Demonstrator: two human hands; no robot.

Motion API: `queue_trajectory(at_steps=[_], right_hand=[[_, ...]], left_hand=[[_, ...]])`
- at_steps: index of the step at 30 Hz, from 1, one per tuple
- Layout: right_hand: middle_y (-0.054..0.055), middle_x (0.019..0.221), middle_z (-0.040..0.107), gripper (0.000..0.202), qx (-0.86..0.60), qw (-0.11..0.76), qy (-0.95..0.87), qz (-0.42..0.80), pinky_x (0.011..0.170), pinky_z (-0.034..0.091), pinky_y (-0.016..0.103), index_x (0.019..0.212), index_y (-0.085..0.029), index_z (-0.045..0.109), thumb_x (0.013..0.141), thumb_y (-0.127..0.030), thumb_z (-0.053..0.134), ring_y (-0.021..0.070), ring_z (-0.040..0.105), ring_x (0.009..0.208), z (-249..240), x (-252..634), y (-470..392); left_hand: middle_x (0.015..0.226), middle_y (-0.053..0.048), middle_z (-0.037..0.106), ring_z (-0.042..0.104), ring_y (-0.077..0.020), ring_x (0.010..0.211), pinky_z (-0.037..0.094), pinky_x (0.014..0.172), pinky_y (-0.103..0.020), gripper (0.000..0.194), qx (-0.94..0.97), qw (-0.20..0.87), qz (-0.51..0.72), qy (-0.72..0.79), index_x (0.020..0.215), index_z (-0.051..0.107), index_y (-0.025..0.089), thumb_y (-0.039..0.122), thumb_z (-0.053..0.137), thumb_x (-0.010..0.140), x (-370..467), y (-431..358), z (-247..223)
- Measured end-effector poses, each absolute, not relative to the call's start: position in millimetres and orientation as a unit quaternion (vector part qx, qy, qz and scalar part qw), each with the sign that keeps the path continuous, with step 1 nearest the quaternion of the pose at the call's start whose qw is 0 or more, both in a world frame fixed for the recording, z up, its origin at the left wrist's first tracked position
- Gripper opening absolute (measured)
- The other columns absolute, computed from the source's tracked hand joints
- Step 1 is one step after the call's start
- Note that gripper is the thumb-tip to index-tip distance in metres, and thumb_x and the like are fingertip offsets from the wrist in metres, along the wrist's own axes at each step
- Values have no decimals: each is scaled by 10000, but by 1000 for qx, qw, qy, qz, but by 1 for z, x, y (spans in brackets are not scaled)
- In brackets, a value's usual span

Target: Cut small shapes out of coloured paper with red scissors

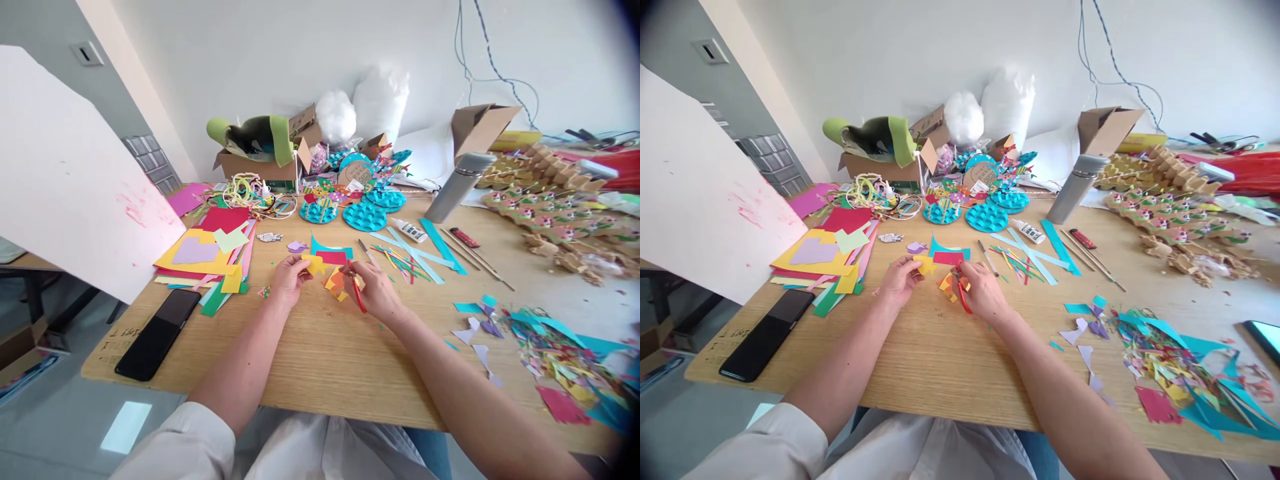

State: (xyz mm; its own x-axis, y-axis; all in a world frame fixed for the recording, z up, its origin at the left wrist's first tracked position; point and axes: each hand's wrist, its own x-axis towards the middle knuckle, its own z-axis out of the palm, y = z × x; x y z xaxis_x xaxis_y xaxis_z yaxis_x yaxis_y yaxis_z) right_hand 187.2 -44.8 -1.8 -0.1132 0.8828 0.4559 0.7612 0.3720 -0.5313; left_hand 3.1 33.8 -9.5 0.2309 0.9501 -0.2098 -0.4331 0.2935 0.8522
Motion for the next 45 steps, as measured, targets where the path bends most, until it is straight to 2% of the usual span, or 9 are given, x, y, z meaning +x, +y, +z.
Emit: queue_trajectory(at_steps=[6, 15, 20, 25, 29, 35, 38, 40, 45], right_hand=[[79, 903, 679, 337, -566, 477, -642, 200, 788, 489, 358, 908, -208, 552, 787, -483, 706, 241, 646, 851, 0, 180, -48], [18, 730, 601, 204, -589, 517, -578, 227, 635, 451, 303, 786, -200, 539, 779, -367, 657, 174, 551, 667, -1, 172, -43], [27, 760, 612, 174, -591, 539, -575, 172, 679, 465, 324, 760, -200, 540, 769, -331, 655, 182, 572, 702, -6, 175, -40], [26, 774, 610, 61, -591, 541, -594, 68, 686, 464, 332, 810, -213, 525, 820, -227, 583, 190, 586, 712, -13, 185, -40], [13, 751, 607, 94, -566, 515, -643, -18, 691, 450, 324, 799, -225, 502, 825, -161, 565, 186, 562, 694, -19, 192, -40], [16, 747, 626, 132, -563, 504, -653, -53, 707, 443, 327, 810, -232, 469, 828, -133, 554, 190, 570, 700, -23, 192, -38], [13, 730, 623, 133, -575, 499, -646, -45, 686, 437, 323, 806, -233, 468, 827, -118, 532, 189, 573, 679, -19, 193, -38], [21, 742, 632, 135, -584, 501, -638, -35, 694, 443, 329, 800, -232, 471, 812, -106, 517, 192, 582, 679, -14, 196, -38], [36, 768, 668, 150, -547, 447, -707, 33, 745, 462, 335, 805, -225, 507, 773, -78, 498, 203, 621, 731, 3, 202, -40]], left_hand=[[761, -28, 691, 625, -117, 605, 510, 569, -245, 371, 365, 727, 470, 342, 756, 592, 139, 258, 835, 503, 9, 27, -13], [688, -37, 681, 624, -125, 556, 524, 556, -258, 409, 418, 734, 415, 339, 754, 618, 114, 318, 861, 494, 16, 18, -15], [616, -21, 637, 587, -109, 542, 480, 533, -229, 348, 453, 694, 420, 369, 733, 651, 113, 362, 813, 551, 14, 22, -16], [592, -10, 636, 562, -104, 540, 413, 518, -207, 213, 500, 501, 491, 509, 706, 694, 130, 343, 684, 690, -1, 38, -19], [699, -47, 715, 641, -142, 621, 450, 579, -225, 235, 580, 347, 395, 623, 820, 743, 138, 327, 611, 774, -14, 62, -19], [904, -102, 749, 689, -229, 876, 487, 776, -301, 240, 604, 260, 316, 683, 887, 756, 152, 307, 600, 793, -19, 115, -7], [966, -150, 728, 652, -314, 1012, 468, 887, -391, 280, 622, 237, 273, 695, 903, 747, 123, 339, 674, 740, -23, 126, -2], [1165, -206, 656, 547, -343, 1197, 392, 1015, -443, 447, 649, 150, 274, 693, 1100, 686, 84, 334, 701, 730, -27, 118, -1], [1259, -141, 608, 519, -259, 1222, 382, 1073, -444, 415, 787, 60, 352, 503, 1216, 601, 140, 114, 544, 805, -26, 59, -5]])
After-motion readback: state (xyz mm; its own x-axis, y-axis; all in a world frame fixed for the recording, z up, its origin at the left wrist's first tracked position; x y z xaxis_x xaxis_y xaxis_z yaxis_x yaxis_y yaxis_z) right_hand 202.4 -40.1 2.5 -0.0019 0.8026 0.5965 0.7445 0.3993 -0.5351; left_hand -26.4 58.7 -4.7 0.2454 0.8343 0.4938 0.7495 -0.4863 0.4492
